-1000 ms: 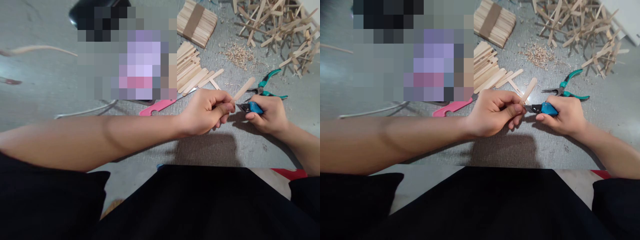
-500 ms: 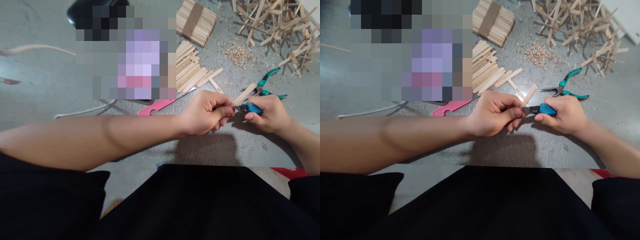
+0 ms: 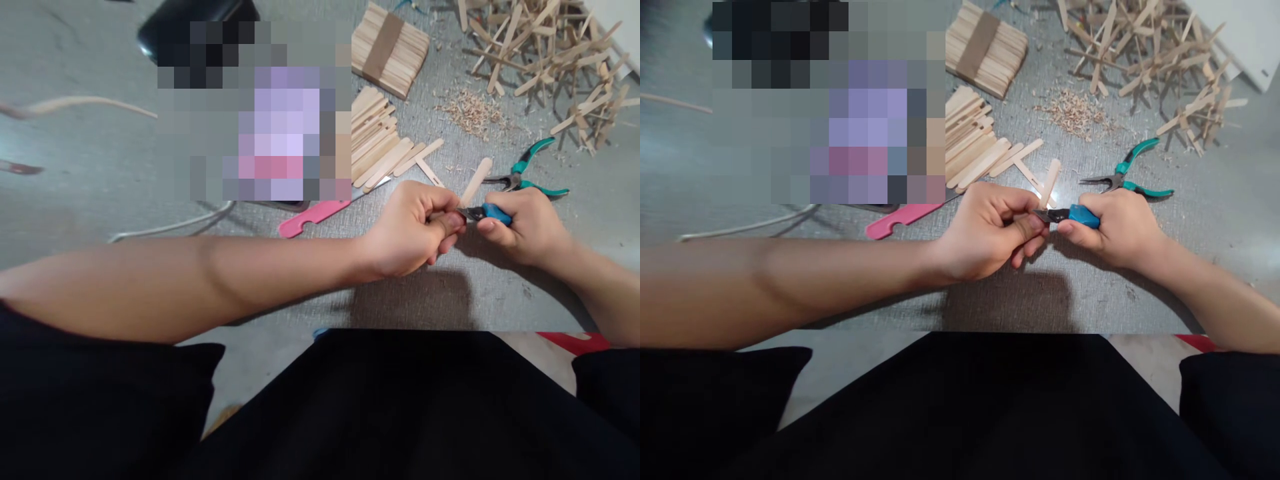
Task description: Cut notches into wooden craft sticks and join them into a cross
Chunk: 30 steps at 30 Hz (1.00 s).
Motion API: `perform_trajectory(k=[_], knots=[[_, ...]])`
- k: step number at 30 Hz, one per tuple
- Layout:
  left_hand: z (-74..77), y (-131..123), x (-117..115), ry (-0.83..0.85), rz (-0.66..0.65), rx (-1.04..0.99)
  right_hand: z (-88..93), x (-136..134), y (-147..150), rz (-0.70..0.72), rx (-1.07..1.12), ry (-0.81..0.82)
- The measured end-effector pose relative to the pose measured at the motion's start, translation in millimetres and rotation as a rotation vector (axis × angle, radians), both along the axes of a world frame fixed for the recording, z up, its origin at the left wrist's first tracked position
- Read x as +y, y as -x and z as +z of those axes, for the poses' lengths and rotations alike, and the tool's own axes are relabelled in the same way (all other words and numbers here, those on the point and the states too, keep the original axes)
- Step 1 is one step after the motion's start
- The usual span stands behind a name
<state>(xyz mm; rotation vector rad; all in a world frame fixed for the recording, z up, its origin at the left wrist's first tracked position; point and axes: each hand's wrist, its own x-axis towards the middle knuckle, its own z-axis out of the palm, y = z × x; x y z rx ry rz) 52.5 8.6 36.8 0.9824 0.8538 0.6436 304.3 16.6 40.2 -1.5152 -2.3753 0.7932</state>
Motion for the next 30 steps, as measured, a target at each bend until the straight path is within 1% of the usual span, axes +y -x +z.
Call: perform_trajectory(k=[5,9,12,18,25,30], knots=[[-2.3,-0.3,3.2,0.006,-0.011,-0.02,-11.8,-3.9,-0.2,-0.055,-0.023,-0.125],[-9.3,0.9,4.8,0.026,-0.031,-0.119,-25.2,-0.8,-4.0,-0.082,-0.041,-0.282],[-14.3,1.4,4.4,0.028,-0.04,-0.187,-29.8,2.0,-7.3,-0.074,-0.029,-0.345],[-20.7,1.4,3.1,-0.01,0.0,-0.221,-25.5,1.3,-13.1,-0.032,-0.013,-0.335],[-19.3,4.1,2.4,-0.06,-0.009,-0.161,-27.8,-1.0,-15.1,0.006,-0.011,-0.319],[-19.6,4.7,1.3,-0.092,0.002,-0.147,-27.7,-2.3,-16.2,0.008,0.002,-0.318]])
